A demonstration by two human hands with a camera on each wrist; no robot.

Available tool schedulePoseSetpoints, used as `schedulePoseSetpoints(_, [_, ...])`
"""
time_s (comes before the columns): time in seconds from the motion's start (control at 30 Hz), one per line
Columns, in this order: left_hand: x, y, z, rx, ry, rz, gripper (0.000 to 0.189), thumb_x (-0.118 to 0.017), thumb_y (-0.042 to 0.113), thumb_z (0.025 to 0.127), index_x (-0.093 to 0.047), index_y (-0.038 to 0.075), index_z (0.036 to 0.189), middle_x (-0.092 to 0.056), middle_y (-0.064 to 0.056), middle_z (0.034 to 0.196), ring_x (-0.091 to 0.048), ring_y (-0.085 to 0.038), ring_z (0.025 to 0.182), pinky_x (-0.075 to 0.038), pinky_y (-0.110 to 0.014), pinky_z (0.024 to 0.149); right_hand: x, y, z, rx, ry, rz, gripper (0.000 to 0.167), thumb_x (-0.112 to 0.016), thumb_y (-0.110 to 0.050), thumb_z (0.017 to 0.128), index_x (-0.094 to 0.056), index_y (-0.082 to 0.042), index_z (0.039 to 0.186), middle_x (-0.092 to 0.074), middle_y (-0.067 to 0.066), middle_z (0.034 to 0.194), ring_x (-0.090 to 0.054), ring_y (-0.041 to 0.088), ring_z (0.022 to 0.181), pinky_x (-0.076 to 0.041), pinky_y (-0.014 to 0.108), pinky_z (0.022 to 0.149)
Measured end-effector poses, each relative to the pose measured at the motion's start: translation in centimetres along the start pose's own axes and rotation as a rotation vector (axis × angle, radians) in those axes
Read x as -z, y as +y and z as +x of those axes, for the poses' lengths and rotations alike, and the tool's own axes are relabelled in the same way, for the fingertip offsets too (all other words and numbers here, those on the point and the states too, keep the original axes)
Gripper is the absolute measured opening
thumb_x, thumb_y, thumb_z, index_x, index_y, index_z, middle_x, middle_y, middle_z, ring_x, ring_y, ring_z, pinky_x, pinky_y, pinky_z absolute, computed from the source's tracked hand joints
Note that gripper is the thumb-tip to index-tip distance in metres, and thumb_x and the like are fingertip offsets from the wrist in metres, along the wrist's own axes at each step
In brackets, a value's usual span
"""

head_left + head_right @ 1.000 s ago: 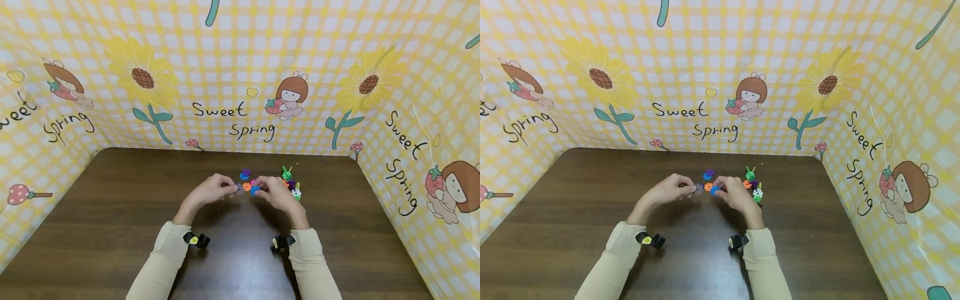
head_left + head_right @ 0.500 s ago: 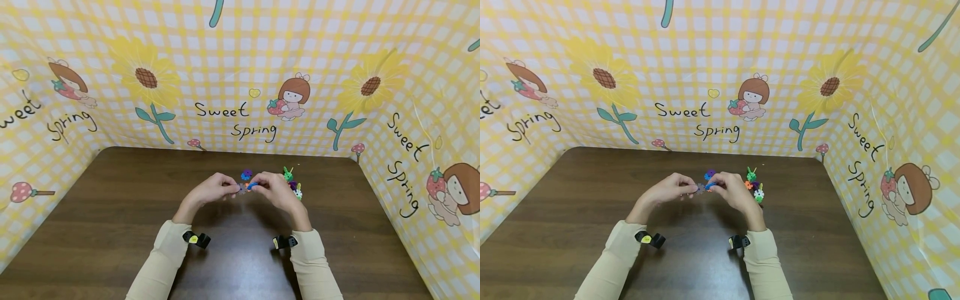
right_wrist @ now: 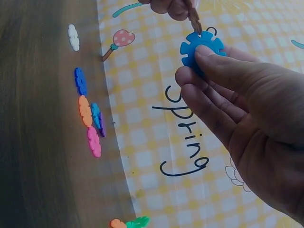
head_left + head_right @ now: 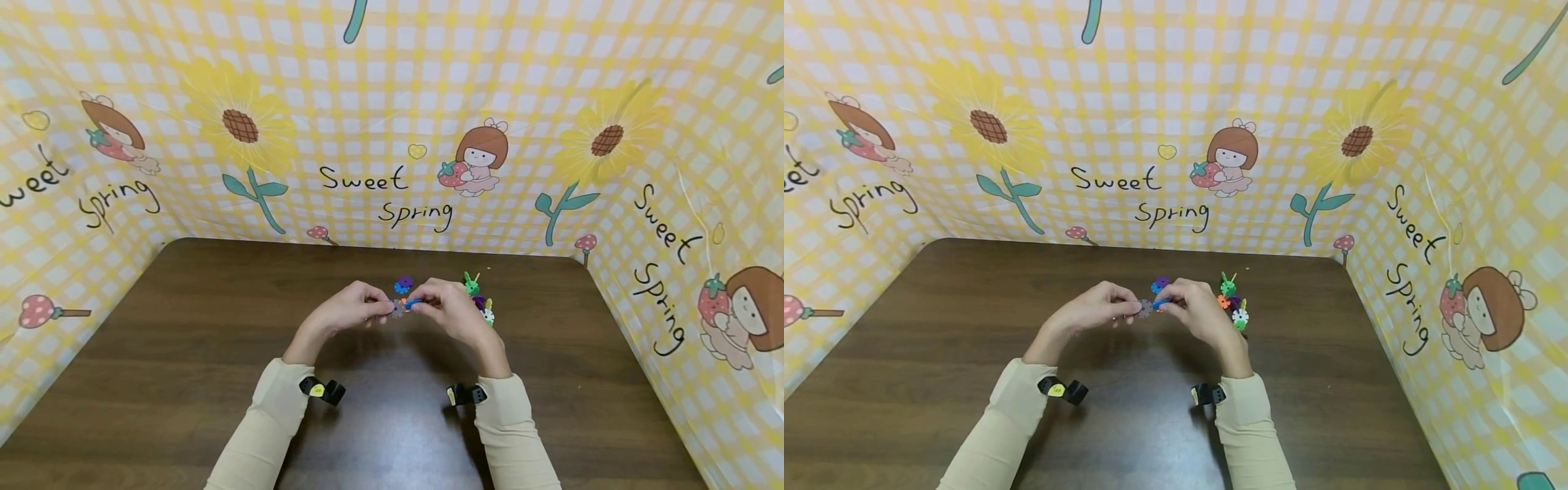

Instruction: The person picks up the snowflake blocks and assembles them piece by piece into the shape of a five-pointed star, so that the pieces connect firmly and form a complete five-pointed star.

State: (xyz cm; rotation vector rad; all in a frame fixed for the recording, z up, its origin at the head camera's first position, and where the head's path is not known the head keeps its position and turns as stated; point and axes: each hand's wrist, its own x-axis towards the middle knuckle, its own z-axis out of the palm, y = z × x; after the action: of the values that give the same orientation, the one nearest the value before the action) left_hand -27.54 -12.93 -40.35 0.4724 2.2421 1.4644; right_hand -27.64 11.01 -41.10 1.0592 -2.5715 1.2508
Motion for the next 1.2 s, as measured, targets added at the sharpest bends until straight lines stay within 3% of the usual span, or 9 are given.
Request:
schedulePoseSetpoints(0.2, [-0.2, 0.0, 0.0, 0.004, 0.003, -0.01, 0.026, -0.06, 0.017, 0.101, -0.069, -0.006, 0.092, -0.063, -0.002, 0.069, -0.048, -0.013, 0.056, -0.04, -0.025, 0.051, 0.1, -0.4, 0.1, -0.021, 0.01, 0.042, 0.011, -0.073, -0.003, 0.09, -0.072, -0.009, 0.099, -0.071, 0.0, 0.093, -0.069, 0.011, 0.084, -0.056, 0.027, 0.076])
schedulePoseSetpoints(0.4, [-0.7, 0.5, 0.1, -0.031, -0.015, -0.057, 0.023, -0.061, 0.015, 0.1, -0.07, -0.001, 0.085, -0.061, -0.008, 0.067, -0.046, -0.015, 0.055, -0.039, -0.025, 0.052, 0.3, -0.4, -0.1, 0.047, 0.056, 0.06, 0.008, -0.074, -0.003, 0.088, -0.072, -0.01, 0.091, -0.075, 0.003, 0.087, -0.072, 0.015, 0.079, -0.057, 0.026, 0.069])
schedulePoseSetpoints(0.6, [-1.0, 0.8, -0.1, -0.047, -0.028, -0.072, 0.025, -0.061, 0.013, 0.1, -0.066, 0.002, 0.078, -0.058, -0.012, 0.064, -0.043, -0.017, 0.055, -0.034, -0.025, 0.052, 0.6, -0.4, 0.1, 0.096, 0.016, 0.077, 0.005, -0.074, -0.005, 0.088, -0.072, -0.01, 0.09, -0.075, 0.003, 0.084, -0.072, 0.017, 0.076, -0.056, 0.026, 0.066])
schedulePoseSetpoints(0.8, [-0.9, 0.5, 0.0, -0.071, -0.084, -0.077, 0.024, -0.06, 0.011, 0.1, -0.065, -0.003, 0.081, -0.057, -0.003, 0.062, -0.045, -0.015, 0.057, -0.037, -0.025, 0.054, 0.8, -0.6, 0.1, 0.054, -0.076, 0.087, 0.006, -0.072, -0.005, 0.09, -0.073, -0.011, 0.092, -0.074, 0.001, 0.086, -0.07, 0.013, 0.075, -0.056, 0.026, 0.067])
schedulePoseSetpoints(1.0, [-0.2, 0.0, 0.1, -0.058, -0.083, -0.071, 0.026, -0.06, 0.014, 0.101, -0.065, 0.001, 0.079, -0.056, -0.008, 0.065, -0.045, -0.017, 0.058, -0.039, -0.024, 0.056, 0.0, -0.1, 0.6, 0.046, -0.062, 0.095, 0.003, -0.071, -0.011, 0.092, -0.073, -0.011, 0.095, -0.074, 0.0, 0.087, -0.07, 0.013, 0.076, -0.056, 0.027, 0.069])
schedulePoseSetpoints(1.2, [0.0, -0.2, 0.3, -0.021, -0.071, -0.064, 0.024, -0.06, 0.016, 0.101, -0.066, 0.0, 0.084, -0.059, -0.01, 0.071, -0.05, -0.015, 0.06, -0.045, -0.026, 0.059, -1.0, 2.0, 0.4, -0.118, -0.063, 0.131, 0.012, -0.066, -0.012, 0.097, -0.071, -0.009, 0.107, -0.074, 0.011, 0.096, -0.07, 0.027, 0.082, -0.055, 0.03, 0.072])
